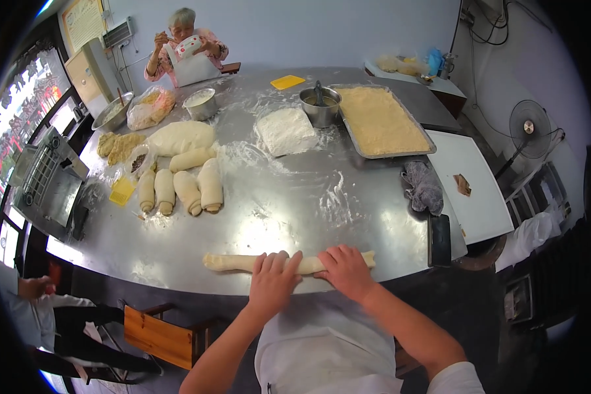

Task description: Rolling out pieces of dough on a large metal prep table.

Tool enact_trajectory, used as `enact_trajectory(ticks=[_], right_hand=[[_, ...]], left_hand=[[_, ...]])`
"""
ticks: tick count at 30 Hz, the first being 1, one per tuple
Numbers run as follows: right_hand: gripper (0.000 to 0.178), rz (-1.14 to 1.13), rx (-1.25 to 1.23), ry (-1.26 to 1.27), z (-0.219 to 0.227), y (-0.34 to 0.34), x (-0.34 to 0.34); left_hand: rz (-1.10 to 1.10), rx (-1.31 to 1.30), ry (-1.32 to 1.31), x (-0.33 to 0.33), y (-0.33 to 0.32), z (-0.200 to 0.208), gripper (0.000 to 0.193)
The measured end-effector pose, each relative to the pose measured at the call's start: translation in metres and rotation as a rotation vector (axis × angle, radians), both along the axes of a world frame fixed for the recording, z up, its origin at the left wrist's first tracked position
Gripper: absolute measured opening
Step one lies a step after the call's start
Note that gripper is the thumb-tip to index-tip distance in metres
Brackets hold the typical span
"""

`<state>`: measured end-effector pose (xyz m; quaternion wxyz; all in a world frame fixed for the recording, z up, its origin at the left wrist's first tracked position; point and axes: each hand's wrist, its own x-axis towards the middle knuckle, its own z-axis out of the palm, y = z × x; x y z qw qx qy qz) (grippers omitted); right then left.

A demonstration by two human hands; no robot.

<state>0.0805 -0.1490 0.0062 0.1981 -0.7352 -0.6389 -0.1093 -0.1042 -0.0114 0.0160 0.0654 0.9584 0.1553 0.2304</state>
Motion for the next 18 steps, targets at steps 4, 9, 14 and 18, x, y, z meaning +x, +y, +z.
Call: enact_trajectory(ticks=[4, 9, 14, 18], right_hand=[[0.039, 0.086, -0.023, -0.042, -0.008, 0.015, 0.060], [0.047, -0.023, 0.026, 0.002, -0.013, 0.002, 0.058], [0.058, -0.084, -0.138, 0.214, 0.025, -0.030, 0.022], [0.062, -0.068, -0.067, 0.340, 0.012, 0.003, 0.043]], left_hand=[[0.031, -0.073, 0.078, 0.031, 0.028, 0.004, 0.045], [0.069, -0.118, -0.040, 0.035, 0.009, -0.018, 0.058], [-0.115, -0.429, -0.182, -0.008, -0.005, -0.007, 0.061], [0.123, -0.591, -0.396, -0.027, 0.031, 0.029, 0.053]])
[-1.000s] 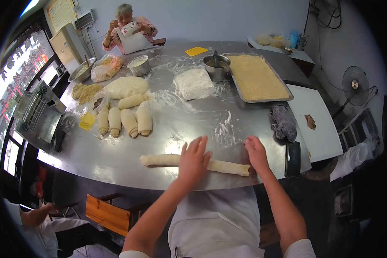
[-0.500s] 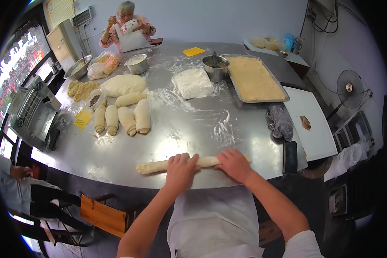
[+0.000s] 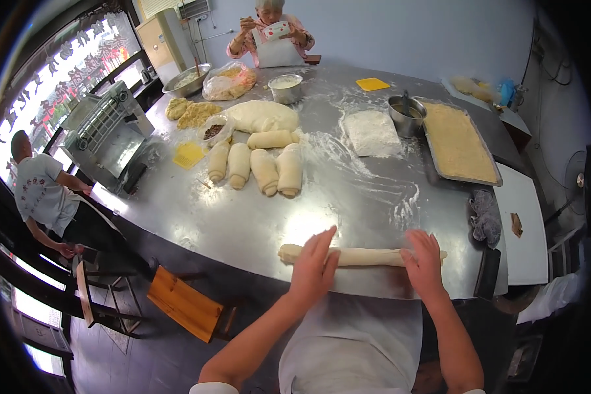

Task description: Rolling out pieces of dough on a large metal prep table.

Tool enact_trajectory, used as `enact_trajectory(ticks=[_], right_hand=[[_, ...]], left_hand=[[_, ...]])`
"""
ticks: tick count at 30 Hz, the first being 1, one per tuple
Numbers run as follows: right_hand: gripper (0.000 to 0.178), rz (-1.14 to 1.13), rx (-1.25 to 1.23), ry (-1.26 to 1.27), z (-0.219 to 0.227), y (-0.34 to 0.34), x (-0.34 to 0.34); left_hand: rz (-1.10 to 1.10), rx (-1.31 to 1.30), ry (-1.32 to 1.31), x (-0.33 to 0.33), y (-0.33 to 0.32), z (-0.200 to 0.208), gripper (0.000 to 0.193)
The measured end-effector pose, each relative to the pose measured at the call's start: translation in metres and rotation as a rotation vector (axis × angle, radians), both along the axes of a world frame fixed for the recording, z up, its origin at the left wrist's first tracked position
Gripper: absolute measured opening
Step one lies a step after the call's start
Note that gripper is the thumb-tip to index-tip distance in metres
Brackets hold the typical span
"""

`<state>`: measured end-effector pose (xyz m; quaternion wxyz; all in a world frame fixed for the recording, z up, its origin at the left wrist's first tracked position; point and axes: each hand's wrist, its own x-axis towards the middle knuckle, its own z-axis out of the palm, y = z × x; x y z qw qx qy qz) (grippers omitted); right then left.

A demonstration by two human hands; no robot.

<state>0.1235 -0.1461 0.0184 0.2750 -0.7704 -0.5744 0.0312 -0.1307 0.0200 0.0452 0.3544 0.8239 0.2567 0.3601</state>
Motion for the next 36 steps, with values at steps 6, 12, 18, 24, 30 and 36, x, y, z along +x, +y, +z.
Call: enact_trajectory(ticks=[6, 12, 18, 24, 30, 36], right_hand=[[0.060, -0.121, -0.037, -0.145, -0.028, 0.061, -0.006], [0.066, 0.091, -0.010, -0.174, -0.015, 0.001, -0.029], [0.052, 0.169, 0.087, -0.140, -0.029, 0.012, -0.016], [0.040, 0.089, 0.063, -0.108, -0.028, 0.027, -0.023], [0.081, 0.110, -0.027, -0.107, -0.025, -0.006, -0.033], [0.079, -0.078, -0.052, -0.134, -0.016, -0.014, -0.012]], left_hand=[[0.099, 0.419, 0.581, -0.016, 0.045, -0.042, 0.056], [-0.054, 0.498, 0.404, -0.057, 0.021, -0.053, 0.062], [-0.190, 0.518, 0.544, -0.056, 0.085, -0.042, 0.049], [-0.132, 0.621, 0.570, -0.065, 0.120, -0.016, 0.042], [0.143, 0.531, 0.632, -0.065, 0.054, -0.030, 0.072], [-0.028, 0.445, 0.346, 0.039, -0.013, -0.053, 0.082]])
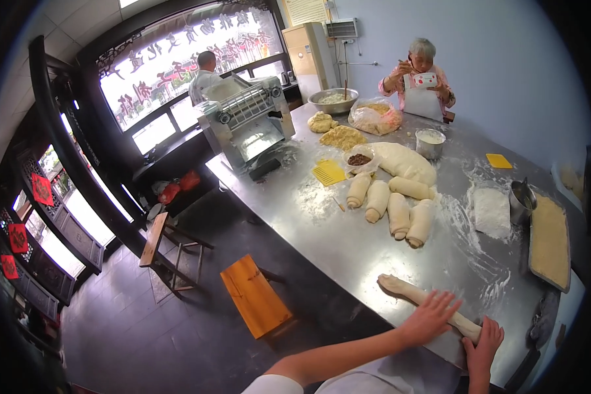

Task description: Rolling out pieces of dough on a large metal prep table.

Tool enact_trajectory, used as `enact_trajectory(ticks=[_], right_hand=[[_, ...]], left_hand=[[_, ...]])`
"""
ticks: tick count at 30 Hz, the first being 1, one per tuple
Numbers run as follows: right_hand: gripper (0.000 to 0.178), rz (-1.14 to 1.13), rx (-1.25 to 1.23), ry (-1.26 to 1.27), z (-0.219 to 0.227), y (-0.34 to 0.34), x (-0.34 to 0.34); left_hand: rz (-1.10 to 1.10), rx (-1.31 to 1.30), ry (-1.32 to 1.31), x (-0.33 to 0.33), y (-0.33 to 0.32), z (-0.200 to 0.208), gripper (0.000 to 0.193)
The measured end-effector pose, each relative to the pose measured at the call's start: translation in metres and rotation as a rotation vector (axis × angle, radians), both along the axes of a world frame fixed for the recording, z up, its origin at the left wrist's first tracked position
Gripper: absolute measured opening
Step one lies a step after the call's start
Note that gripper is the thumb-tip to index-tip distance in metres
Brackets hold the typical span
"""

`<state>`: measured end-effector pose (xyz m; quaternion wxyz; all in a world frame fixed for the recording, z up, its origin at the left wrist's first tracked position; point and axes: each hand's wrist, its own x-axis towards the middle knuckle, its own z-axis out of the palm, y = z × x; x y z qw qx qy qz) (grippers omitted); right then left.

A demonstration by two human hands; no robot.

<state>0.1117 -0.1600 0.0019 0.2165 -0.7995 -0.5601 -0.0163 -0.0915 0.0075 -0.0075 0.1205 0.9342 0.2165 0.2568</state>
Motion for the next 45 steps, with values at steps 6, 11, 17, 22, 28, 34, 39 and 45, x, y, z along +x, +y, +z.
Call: enact_trajectory(ticks=[6, 11, 17, 22, 28, 34, 39, 45], right_hand=[[0.069, -0.043, 0.074, 0.000, -0.021, -0.032, 0.023], [0.055, -0.023, 0.067, -0.047, -0.015, -0.020, 0.039], [0.052, -0.036, 0.128, -0.064, -0.022, 0.006, 0.068], [0.057, 0.022, 0.224, -0.024, -0.013, 0.000, 0.062], [0.037, 0.003, 0.307, 0.186, -0.020, 0.005, 0.072], [0.022, -0.249, 0.657, 0.630, -0.070, 0.006, 0.108], [0.020, -0.238, 0.577, 0.555, -0.068, 0.007, 0.106], [0.026, -0.196, 0.602, 0.588, -0.093, -0.001, 0.122]], left_hand=[[-0.160, -0.060, 0.084, 0.068, -0.035, -0.015, 0.081], [-0.180, 0.015, 0.132, 0.078, -0.011, -0.012, 0.051], [-0.102, 0.040, 0.142, 0.102, 0.000, -0.015, 0.035], [-0.056, 0.056, 0.034, 0.080, -0.023, -0.005, 0.054], [-0.215, 0.268, -0.133, 0.085, -0.020, -0.017, 0.053], [-0.576, 0.347, -0.056, 0.095, -0.021, -0.038, 0.049], [-0.637, 0.328, -0.031, 0.092, -0.023, -0.038, 0.042], [-0.621, 0.272, -0.057, 0.097, -0.029, -0.055, 0.030]])
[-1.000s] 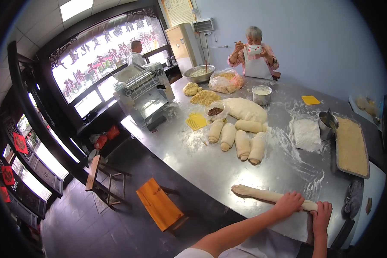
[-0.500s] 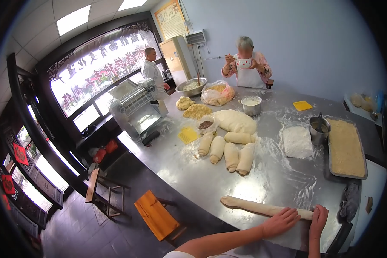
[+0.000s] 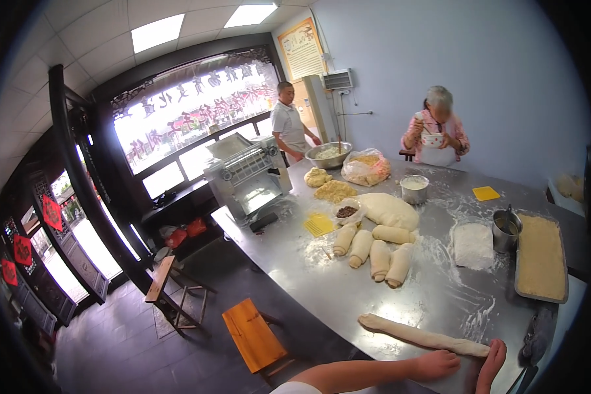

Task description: Rolling out pieces of dough on a large metal prep table.

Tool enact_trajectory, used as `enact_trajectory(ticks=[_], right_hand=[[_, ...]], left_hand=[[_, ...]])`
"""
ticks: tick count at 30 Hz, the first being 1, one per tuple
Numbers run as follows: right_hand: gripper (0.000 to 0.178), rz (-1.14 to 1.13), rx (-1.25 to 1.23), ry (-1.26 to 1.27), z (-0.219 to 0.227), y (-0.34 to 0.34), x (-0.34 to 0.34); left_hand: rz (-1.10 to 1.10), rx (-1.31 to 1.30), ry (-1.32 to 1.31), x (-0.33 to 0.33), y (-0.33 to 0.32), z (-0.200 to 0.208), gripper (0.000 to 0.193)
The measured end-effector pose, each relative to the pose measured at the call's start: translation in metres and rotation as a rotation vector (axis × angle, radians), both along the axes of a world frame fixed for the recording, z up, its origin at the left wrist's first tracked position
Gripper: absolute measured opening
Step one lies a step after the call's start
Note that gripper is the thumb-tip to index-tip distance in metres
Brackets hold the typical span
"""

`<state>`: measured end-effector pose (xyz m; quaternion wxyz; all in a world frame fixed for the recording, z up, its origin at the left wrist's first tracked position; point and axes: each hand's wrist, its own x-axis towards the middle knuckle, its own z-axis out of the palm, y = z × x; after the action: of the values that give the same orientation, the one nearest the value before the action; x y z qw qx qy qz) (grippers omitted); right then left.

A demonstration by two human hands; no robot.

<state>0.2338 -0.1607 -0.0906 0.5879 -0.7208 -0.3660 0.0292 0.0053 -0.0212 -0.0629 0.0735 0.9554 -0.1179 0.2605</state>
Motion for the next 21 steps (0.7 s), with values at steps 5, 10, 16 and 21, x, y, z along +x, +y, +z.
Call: enact_trajectory(ticks=[5, 10, 16, 21], right_hand=[[0.032, 0.010, -0.053, -0.023, -0.016, -0.001, 0.017], [0.034, 0.015, -0.084, -0.030, -0.038, 0.000, 0.039], [0.036, 0.039, -0.104, 0.005, -0.046, 0.000, 0.053], [0.037, -0.003, -0.037, 0.047, -0.057, -0.003, 0.060]], left_hand=[[0.064, 0.017, -0.097, 0.003, -0.003, 0.003, 0.024], [0.158, 0.093, -0.074, 0.004, -0.009, 0.001, 0.025], [0.144, 0.076, -0.158, 0.005, -0.006, 0.003, 0.026], [0.135, 0.042, -0.120, 0.008, -0.007, 0.004, 0.019]])
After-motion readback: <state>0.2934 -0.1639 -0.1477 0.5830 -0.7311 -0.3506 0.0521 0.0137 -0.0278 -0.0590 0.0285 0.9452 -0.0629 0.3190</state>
